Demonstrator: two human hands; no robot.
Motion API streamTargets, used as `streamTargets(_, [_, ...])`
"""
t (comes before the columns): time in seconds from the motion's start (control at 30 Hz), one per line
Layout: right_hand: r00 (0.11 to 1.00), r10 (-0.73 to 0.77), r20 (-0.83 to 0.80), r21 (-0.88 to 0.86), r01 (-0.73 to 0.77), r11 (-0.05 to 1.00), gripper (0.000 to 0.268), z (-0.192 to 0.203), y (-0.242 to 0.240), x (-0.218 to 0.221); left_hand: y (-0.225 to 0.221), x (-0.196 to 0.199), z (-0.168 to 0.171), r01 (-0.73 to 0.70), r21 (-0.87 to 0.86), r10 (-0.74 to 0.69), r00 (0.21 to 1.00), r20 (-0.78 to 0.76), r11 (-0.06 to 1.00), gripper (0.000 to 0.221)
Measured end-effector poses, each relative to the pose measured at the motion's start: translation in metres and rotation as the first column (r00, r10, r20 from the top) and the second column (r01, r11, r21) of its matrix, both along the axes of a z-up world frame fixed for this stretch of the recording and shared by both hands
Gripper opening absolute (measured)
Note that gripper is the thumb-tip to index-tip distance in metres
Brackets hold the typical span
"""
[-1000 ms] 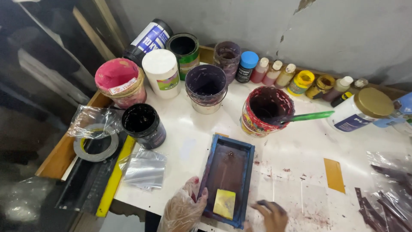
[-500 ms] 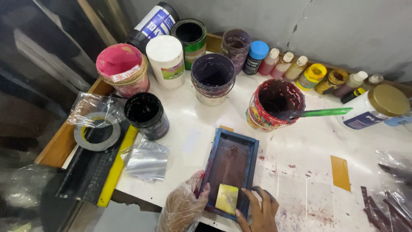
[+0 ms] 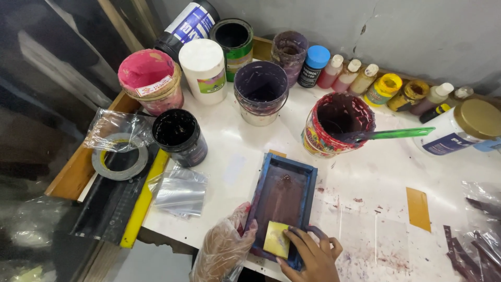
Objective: Applying ink to a screen printing frame using a small sponge to ensure even coverage.
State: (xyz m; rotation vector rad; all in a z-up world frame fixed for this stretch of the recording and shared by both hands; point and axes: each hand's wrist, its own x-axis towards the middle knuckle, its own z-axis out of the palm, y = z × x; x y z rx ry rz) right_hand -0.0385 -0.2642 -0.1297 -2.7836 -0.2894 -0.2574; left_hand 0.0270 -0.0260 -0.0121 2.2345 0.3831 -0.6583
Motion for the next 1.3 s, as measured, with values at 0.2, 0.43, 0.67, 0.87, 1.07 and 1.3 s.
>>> streamTargets(0.2, [0.991, 0.106, 0.087, -0.020, -0.105, 0.994, 0.049, 0.006, -0.004, 0.004, 0.002, 0.001, 0.004, 0.044, -0.003, -0.045, 0.999, -0.014, 0.999, 0.064])
streamTargets(0.43, [0.989, 0.141, 0.033, 0.012, -0.141, 0.990, 0.040, 0.016, -0.003, 0.022, 0.004, -0.003, -0.004, 0.050, -0.055, -0.044, 0.995, 0.094, 0.997, 0.061])
streamTargets(0.67, [0.900, 0.405, 0.161, -0.078, -0.397, 0.914, 0.036, 0.053, 0.004, 0.037, 0.003, -0.002, 0.001, 0.044, -0.023, -0.043, 0.997, 0.057, 0.999, 0.064])
streamTargets(0.87, [0.905, 0.423, 0.043, -0.006, -0.424, 0.906, 0.038, 0.048, 0.003, 0.043, 0.005, -0.005, -0.009, 0.048, -0.019, -0.045, 0.990, 0.134, 0.999, 0.061])
streamTargets(1.07, [0.981, -0.185, -0.059, 0.602, 0.183, 0.778, 0.024, 0.059, -0.002, 0.026, -0.007, 0.003, 0.037, 0.000, -0.026, -0.002, 0.998, -0.065, 1.000, 0.069])
streamTargets(1.3, [0.775, -0.423, -0.470, 0.668, 0.626, 0.403, 0.034, 0.065, 0.009, 0.023, -0.007, 0.002, 0.011, 0.056, 0.074, -0.054, 0.998, -0.021, 0.996, 0.063])
